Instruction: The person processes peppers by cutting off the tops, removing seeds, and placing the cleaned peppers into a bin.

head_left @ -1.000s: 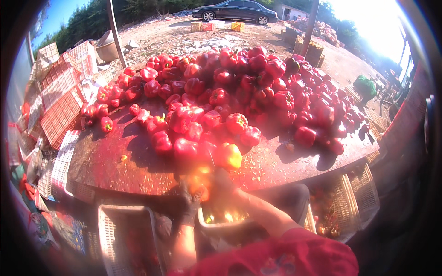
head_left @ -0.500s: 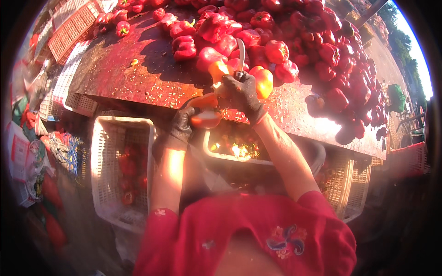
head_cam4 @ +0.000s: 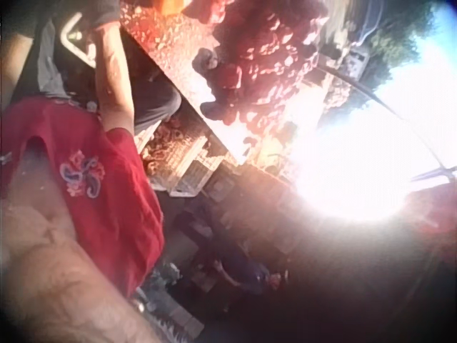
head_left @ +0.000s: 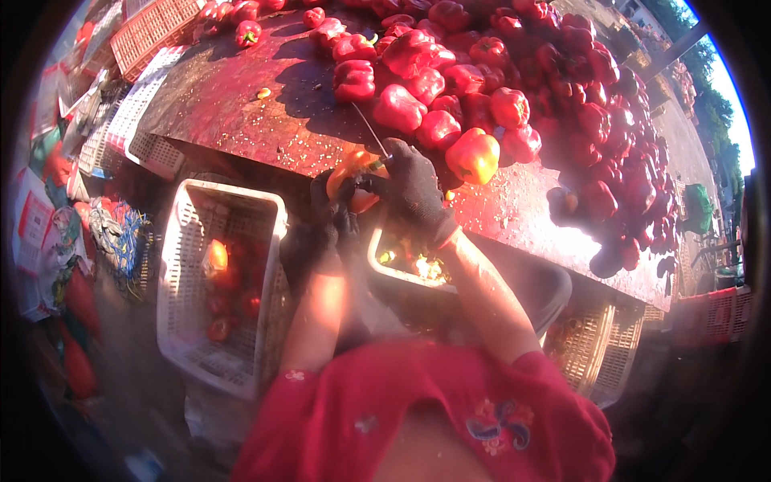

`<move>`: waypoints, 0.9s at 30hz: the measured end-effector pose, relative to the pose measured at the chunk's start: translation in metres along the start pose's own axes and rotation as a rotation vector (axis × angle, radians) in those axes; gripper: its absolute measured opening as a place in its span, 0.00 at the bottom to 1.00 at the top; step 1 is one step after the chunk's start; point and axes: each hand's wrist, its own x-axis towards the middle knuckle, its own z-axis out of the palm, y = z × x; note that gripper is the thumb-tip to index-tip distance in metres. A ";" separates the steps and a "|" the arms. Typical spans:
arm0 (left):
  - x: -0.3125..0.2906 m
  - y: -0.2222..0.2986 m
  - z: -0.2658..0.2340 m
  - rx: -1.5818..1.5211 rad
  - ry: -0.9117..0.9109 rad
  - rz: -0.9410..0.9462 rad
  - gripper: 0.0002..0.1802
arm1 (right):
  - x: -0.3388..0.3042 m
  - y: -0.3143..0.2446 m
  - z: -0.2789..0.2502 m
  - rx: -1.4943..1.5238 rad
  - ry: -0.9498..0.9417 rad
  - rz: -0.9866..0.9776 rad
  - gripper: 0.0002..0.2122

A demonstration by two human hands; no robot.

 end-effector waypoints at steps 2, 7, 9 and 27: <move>0.002 0.027 0.014 -0.731 0.072 -0.577 0.20 | -0.025 0.026 0.004 0.612 -0.098 0.335 0.17; 0.004 0.067 0.013 -0.713 -0.115 -0.464 0.31 | -0.050 0.045 -0.013 0.663 -0.128 0.197 0.20; 0.009 0.078 0.016 -0.599 -0.099 -0.240 0.37 | -0.053 0.042 -0.025 0.757 -0.110 0.250 0.21; -0.034 0.070 0.056 -1.041 -0.226 -0.742 0.18 | -0.115 0.052 -0.046 0.879 -0.009 0.555 0.12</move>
